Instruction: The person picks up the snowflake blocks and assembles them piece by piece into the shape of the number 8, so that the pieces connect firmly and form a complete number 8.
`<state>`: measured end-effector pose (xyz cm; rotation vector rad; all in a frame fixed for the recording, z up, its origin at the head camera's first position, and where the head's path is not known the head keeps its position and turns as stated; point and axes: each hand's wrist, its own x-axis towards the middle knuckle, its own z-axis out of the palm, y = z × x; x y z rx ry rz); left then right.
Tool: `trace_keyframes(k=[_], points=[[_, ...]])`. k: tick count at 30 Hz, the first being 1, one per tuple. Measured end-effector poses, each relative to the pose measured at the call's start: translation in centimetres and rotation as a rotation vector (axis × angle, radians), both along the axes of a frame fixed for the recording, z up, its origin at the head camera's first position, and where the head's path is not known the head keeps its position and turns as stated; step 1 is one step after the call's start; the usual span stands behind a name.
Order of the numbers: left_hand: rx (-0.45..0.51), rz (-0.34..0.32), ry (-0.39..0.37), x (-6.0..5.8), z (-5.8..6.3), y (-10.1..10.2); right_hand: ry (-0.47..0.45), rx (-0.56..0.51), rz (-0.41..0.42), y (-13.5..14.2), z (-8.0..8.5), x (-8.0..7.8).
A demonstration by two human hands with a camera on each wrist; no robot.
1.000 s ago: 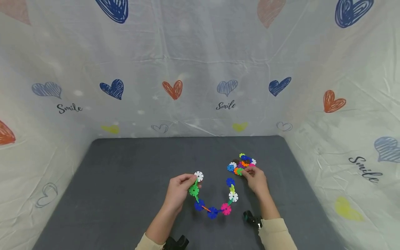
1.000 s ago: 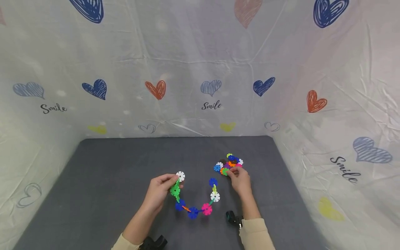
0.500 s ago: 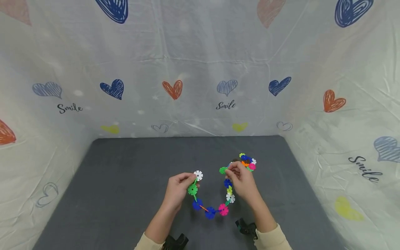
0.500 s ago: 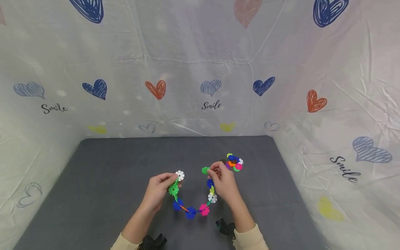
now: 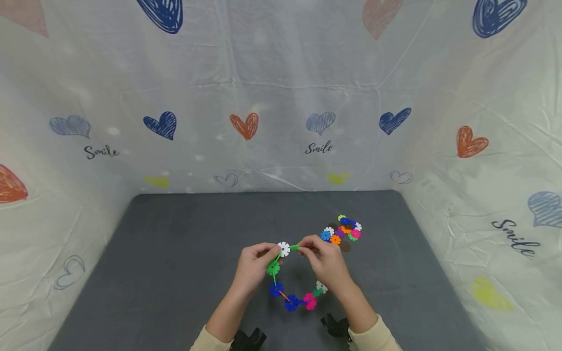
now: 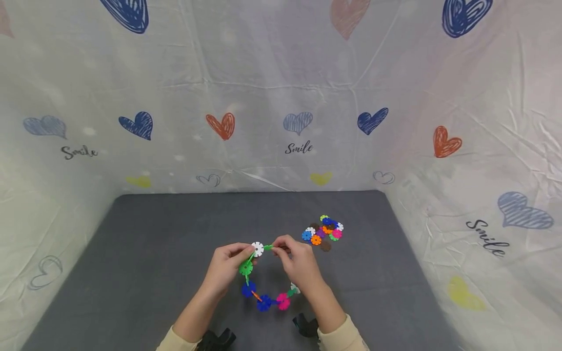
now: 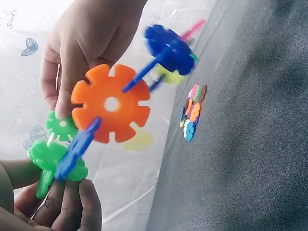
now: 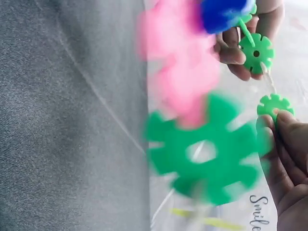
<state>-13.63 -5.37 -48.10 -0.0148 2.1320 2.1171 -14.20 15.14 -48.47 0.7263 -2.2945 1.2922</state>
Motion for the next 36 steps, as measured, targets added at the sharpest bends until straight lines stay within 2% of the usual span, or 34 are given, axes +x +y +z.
trace_keyframes(k=[7,10,14,20,24,27,34,36], points=[[-0.013,0.014,-0.01,-0.08,0.01,0.1,0.228,0.156,0.005,0.22,-0.1,-0.35],[-0.021,0.024,-0.01,-0.06,0.02,0.15,0.268,0.18,0.007,0.16,-0.13,-0.41],[-0.02,0.037,-0.005,0.04,0.1,0.23,0.216,0.123,0.009,0.05,-0.32,-0.36],[-0.014,0.033,-0.004,0.1,0.21,0.29,0.064,-0.055,0.039,0.1,-0.71,-0.19],[-0.015,0.026,-0.001,0.09,0.13,0.21,0.018,-0.094,0.074,0.12,-0.58,-0.06],[-0.001,0.005,-0.004,0.08,0.15,0.18,0.006,-0.09,0.083,0.08,-0.54,-0.09],[0.002,-0.041,-0.002,-0.08,-0.02,0.34,0.065,-0.054,0.087,0.05,-0.7,-0.35],[0.003,-0.054,-0.01,-0.09,-0.18,0.35,0.054,-0.056,0.094,0.05,-0.72,-0.42]])
